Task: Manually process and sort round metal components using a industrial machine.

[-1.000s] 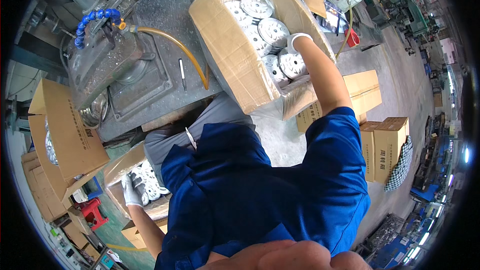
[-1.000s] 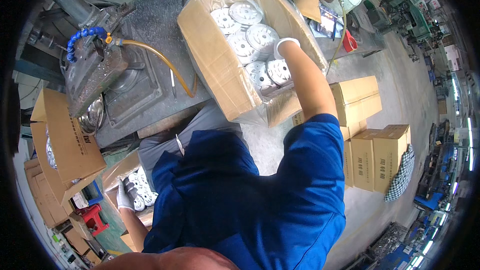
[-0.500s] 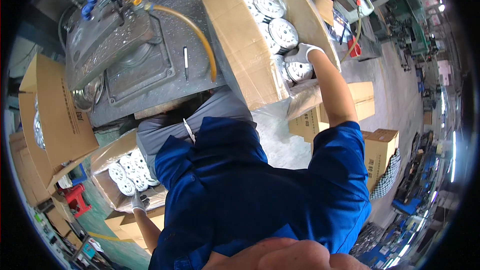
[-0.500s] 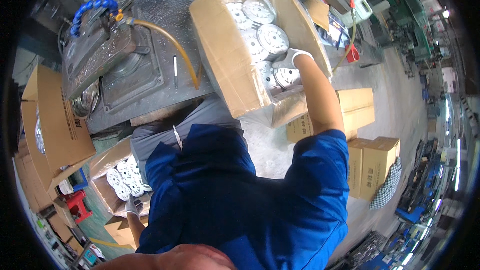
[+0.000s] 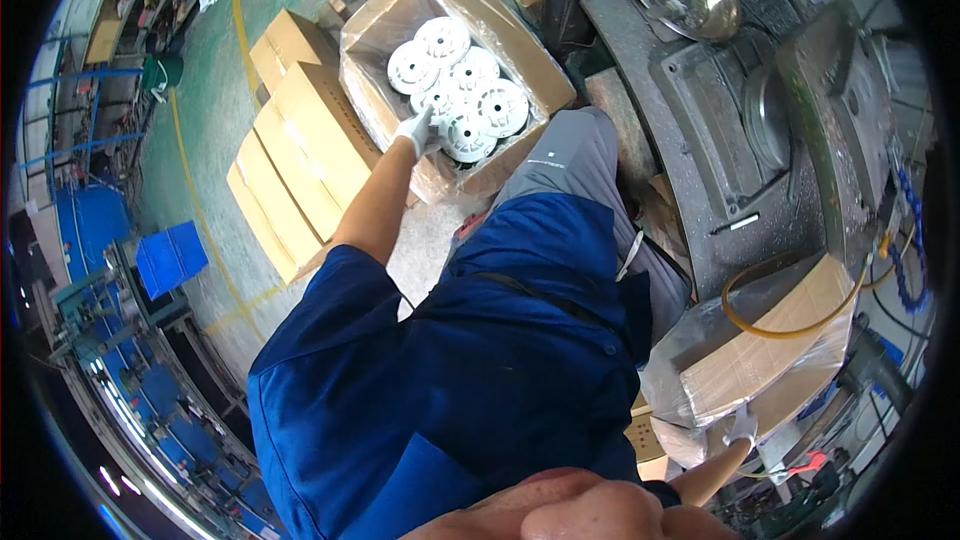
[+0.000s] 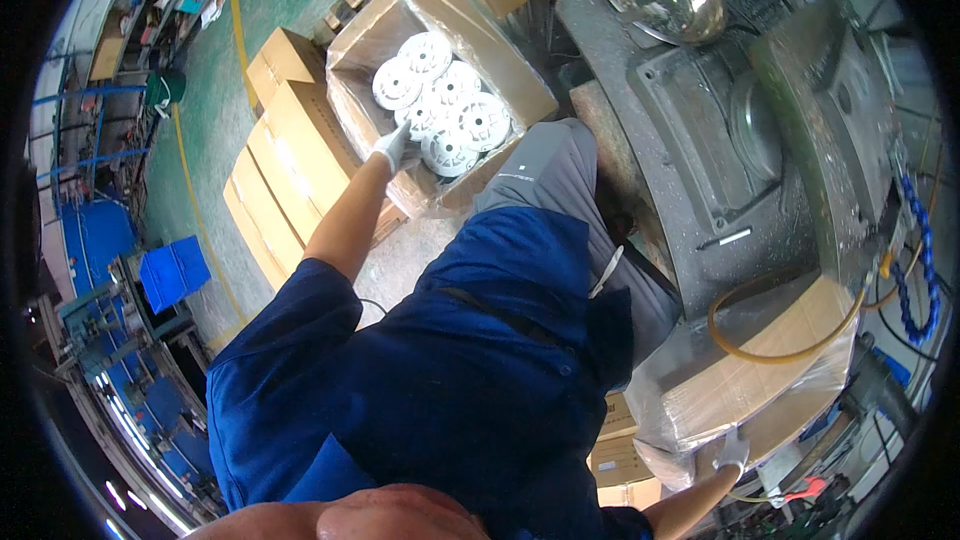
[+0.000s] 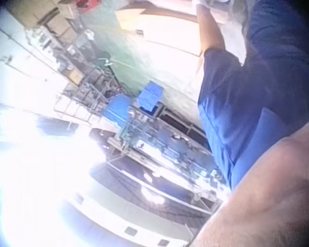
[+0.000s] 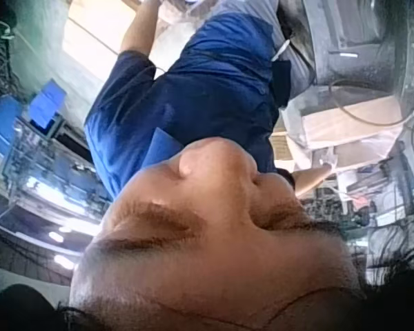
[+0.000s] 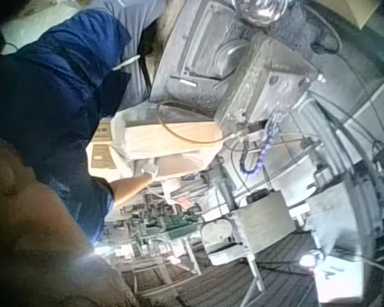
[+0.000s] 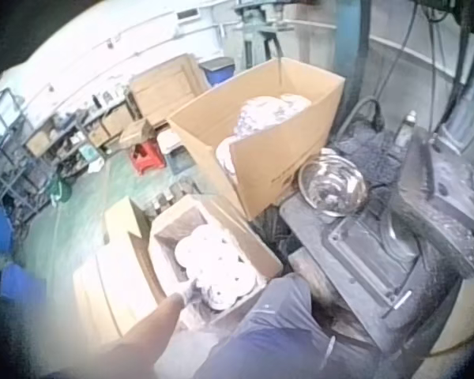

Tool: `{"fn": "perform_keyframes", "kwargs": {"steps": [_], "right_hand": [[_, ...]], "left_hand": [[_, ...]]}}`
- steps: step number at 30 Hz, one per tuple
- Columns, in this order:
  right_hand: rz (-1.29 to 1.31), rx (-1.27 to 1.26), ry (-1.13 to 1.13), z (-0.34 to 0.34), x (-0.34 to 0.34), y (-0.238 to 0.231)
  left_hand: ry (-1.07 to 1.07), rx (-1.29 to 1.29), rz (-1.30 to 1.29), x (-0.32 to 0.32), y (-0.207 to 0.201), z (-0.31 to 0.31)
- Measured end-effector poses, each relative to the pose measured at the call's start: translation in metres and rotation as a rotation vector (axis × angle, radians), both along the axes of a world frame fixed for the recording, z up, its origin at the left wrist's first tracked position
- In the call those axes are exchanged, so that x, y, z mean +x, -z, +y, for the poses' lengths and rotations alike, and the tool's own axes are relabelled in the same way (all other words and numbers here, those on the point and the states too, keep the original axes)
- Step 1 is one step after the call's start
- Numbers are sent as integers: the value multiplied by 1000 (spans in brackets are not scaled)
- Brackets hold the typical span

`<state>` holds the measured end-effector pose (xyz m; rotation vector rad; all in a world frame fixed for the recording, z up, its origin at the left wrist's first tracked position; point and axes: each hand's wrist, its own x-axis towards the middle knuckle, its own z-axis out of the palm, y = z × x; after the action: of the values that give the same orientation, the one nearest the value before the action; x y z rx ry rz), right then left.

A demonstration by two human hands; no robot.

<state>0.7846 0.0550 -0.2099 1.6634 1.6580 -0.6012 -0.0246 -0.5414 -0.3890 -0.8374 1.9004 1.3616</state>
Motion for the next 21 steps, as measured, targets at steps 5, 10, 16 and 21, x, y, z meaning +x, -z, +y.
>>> {"fn": "perform_keyframes", "kwargs": {"steps": [5, 10, 16, 21], "right_hand": [[281, 290, 523, -88, -101, -152], [299, 317, 417, -132, -133, -207], [481, 395, 52, -171, -225, -242], [698, 270, -82, -190, -277, -251]], "left_hand": [[-2, 89, -27, -19, 170, 19], [514, -283, 70, -15, 151, 83], [787, -223, 301, -20, 84, 113], [399, 82, 164, -7, -33, 90]]}}
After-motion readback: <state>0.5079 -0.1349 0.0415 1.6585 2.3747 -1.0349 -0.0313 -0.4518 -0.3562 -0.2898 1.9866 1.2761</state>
